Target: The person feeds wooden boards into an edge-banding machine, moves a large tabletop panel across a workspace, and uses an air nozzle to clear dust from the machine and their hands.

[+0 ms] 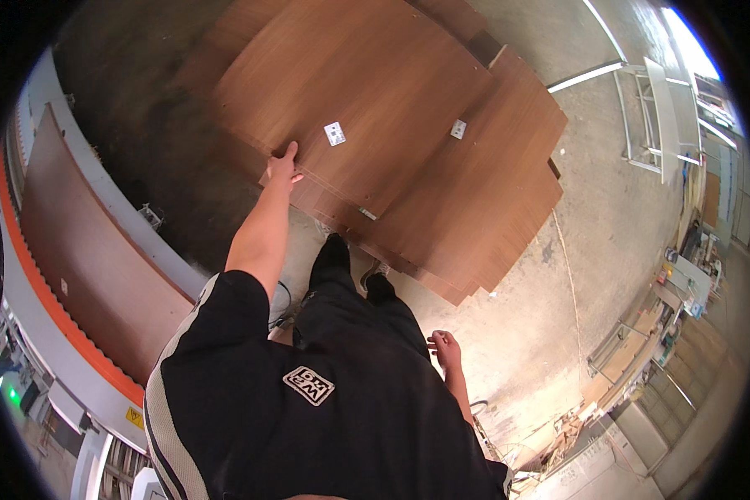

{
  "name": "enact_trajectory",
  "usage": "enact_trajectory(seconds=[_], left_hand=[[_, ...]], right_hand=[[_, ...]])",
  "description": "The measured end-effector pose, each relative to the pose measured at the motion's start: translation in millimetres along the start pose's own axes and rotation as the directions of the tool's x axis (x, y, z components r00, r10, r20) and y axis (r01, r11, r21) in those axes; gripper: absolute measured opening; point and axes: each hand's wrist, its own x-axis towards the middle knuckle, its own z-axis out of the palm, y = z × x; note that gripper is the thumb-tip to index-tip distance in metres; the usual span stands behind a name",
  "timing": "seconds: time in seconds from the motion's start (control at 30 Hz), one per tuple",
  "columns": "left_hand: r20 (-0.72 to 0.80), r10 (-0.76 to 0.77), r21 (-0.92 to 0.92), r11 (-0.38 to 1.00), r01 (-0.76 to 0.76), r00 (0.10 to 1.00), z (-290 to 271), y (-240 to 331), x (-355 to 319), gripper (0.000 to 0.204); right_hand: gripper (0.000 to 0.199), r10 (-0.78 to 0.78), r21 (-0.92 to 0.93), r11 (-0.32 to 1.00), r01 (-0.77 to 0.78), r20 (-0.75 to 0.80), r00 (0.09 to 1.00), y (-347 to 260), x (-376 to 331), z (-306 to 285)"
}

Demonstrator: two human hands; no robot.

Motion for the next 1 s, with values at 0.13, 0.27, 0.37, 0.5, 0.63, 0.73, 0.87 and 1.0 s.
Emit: enact_trajectory(seconds=[0.13, 0.27, 0.37, 0.5, 0.63, 0.73, 0.87, 1.0], left_hand=[[0.126, 0.01, -0.205, 0.979, 0.016, 0.992, -12.2, -6.8, 1.1, 0.089], [0.076, 0.054, -0.179, 0.983, -0.04, 0.996, -20.4, -25.0, 14.9, 0.062], [0.083, 0.054, -0.116, 0.992, -0.045, 0.995, -26.0, -29.2, 14.0, 0.062], [0.097, 0.087, -0.172, 0.983, -0.069, 0.991, -30.1, -59.4, -10.2, 0.062], [0.223, 0.012, -0.303, 0.951, 0.057, 0.975, -34.3, -105.7, -72.1, 0.051], [0.377, 0.061, -0.472, 0.871, 0.136, 0.924, -39.3, -149.4, -142.8, 0.04], [0.404, -0.094, -0.451, 0.845, 0.287, 0.91, -49.4, -190.2, -252.2, 0.03], [0.528, -0.079, -0.482, 0.791, 0.376, 0.846, -73.8, -249.3, -335.2, 0.035]], right_hand=[[0.032, 0.02, 0.003, 1.0, -0.02, 0.028, 0.999, -13.3, -10.1, 11.7], [0.031, -0.025, -0.046, 0.999, 0.028, 0.069, 0.997, -28.4, -2.8, 13.0], [0.031, -0.059, -0.1, 0.993, 0.066, 0.066, 0.996, -47.8, 6.4, 14.1], [0.032, -0.145, -0.199, 0.966, 0.165, 0.108, 0.983, -72.1, 23.5, 5.1], [0.034, -0.325, -0.317, 0.872, 0.373, 0.194, 0.926, -95.6, 47.5, -0.4], [0.039, -0.539, -0.465, 0.697, 0.545, 0.162, 0.827, -117.0, 77.9, -3.9], [0.042, -0.749, -0.447, 0.625, 0.64, -0.112, 0.653, -133.3, 142.4, -3.6], [0.067, -0.21, -0.021, 0.975, 0.22, 0.222, 0.952, -172.9, 129.0, -14.5]])
